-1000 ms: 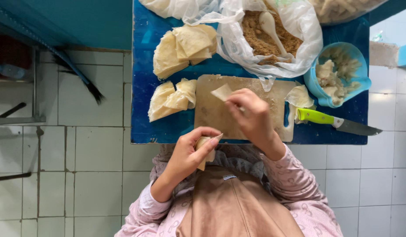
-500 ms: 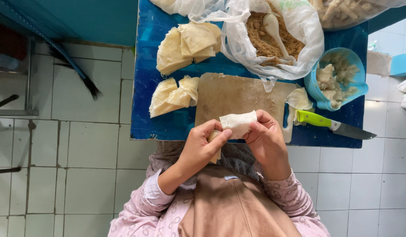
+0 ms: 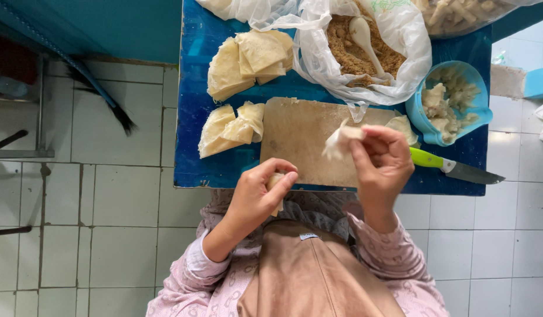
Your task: The person folds square dough wrappers into triangular pastries on a cutting board. They spoon a brown sugar filling from a plastic bag onto a wrapper, fold the dough over the filling by hand, and set the folded pastry aside with the finished pieces.
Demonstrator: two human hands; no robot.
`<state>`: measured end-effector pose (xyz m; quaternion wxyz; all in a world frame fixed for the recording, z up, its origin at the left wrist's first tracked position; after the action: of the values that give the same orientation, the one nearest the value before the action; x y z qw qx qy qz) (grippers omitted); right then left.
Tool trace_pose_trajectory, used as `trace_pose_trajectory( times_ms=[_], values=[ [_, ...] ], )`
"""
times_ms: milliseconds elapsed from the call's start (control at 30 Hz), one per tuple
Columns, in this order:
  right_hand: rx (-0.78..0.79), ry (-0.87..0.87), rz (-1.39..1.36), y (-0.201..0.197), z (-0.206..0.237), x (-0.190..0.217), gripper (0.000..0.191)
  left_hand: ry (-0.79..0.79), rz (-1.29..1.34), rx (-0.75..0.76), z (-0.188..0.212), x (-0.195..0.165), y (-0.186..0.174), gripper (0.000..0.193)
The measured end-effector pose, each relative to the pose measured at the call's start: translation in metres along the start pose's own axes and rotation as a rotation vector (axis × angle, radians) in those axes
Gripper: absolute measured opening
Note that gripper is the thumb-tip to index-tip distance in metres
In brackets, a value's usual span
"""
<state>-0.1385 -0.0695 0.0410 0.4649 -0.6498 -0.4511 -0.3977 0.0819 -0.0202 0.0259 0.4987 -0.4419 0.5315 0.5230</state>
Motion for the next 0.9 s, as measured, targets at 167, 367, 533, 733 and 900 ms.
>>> trace_pose_trajectory(
  times_ms=[167,367,533,733,900],
  values=[
    [0.15,-0.605,0.788,0.06,-0.006,0.03,0.033,0.001,-0.02,-0.102,0.003,-0.004,-0.018,0.018],
    [0.291,-0.531,0.687,0.064,0.006,0.043,0.041,0.053,-0.129,-0.169,0.005,-0.01,-0.036,0.019],
    [0.359,-0.665,0.974,0.05,-0.007,0.042,0.024,0.057,-0.129,-0.155,-0.004,-0.012,-0.032,0.018],
    [0.441,-0.759,1.007,0.065,-0.013,0.037,0.019,0.133,-0.241,-0.173,-0.008,-0.019,-0.024,0.018],
    [0.467,-0.681,1.021,0.074,-0.002,0.038,0.019,0.227,-0.258,-0.2,-0.002,-0.021,-0.025,0.016]
  ],
)
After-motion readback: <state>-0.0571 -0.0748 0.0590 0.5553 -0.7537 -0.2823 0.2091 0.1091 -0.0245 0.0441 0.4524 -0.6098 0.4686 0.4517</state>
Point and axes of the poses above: each hand's wrist, its own z-axis away from the middle knuckle, its own y-axis out of the palm, x = y × z, the point moved 5 cm from there along -z, towards the middle knuckle, and after that the axes turned 12 degrees about z, right-handed, at the moved point
